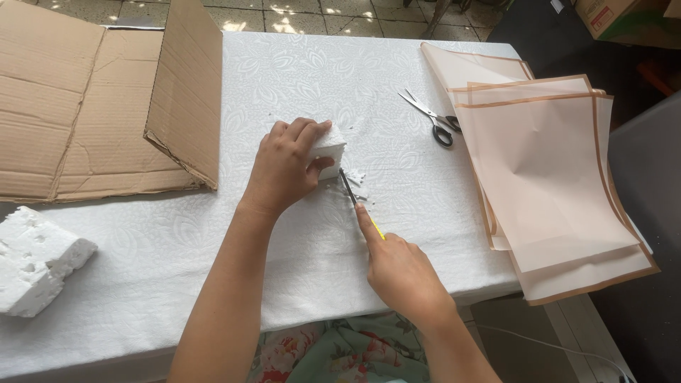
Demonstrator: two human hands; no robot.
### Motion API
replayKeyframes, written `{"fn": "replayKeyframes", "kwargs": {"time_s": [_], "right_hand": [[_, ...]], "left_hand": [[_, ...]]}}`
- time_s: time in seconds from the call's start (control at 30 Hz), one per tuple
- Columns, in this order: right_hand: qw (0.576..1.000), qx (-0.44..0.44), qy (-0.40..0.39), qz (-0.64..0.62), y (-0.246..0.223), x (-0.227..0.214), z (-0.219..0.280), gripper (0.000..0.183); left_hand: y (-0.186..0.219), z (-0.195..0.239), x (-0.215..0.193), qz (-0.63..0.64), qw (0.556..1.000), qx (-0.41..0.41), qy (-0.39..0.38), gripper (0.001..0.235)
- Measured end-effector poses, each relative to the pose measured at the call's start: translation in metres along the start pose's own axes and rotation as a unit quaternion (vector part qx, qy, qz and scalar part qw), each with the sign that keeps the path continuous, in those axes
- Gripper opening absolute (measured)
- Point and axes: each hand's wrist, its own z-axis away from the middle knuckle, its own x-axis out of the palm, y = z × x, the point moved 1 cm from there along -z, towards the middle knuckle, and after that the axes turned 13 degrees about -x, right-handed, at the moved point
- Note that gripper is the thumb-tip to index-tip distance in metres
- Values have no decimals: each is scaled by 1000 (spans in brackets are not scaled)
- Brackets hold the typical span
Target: The person uses a yellow utility knife to cut a white foam block into smaller pieces on a white tablecloth. They then use scissors to cut a piece of cardboard. The scene includes floral supplies and wrapping paper on the table.
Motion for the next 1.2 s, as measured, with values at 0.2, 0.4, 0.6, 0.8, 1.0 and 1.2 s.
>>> {"fn": "replayKeyframes", "kwargs": {"time_s": [0.2,0.4,0.6,0.8,1.0,1.2], "right_hand": [[997,7,66,-38,11,-9,9,64],[974,-13,226,-14,32,-23,-6,53],[967,44,219,123,90,-20,-71,47],[956,-130,240,108,38,-18,-61,50],[920,-261,162,244,40,-3,-81,36],[944,-228,126,202,41,-35,-82,27]], "left_hand": [[-9,0,-14,79,997,-27,-9,43],[-7,-2,-47,243,960,-134,-35,53],[-17,-1,-42,316,940,-119,-49,53],[-24,1,-32,333,936,-98,-50,55],[-27,-2,-39,308,938,-104,119,52],[-28,-3,-40,342,910,-106,209,47]]}}
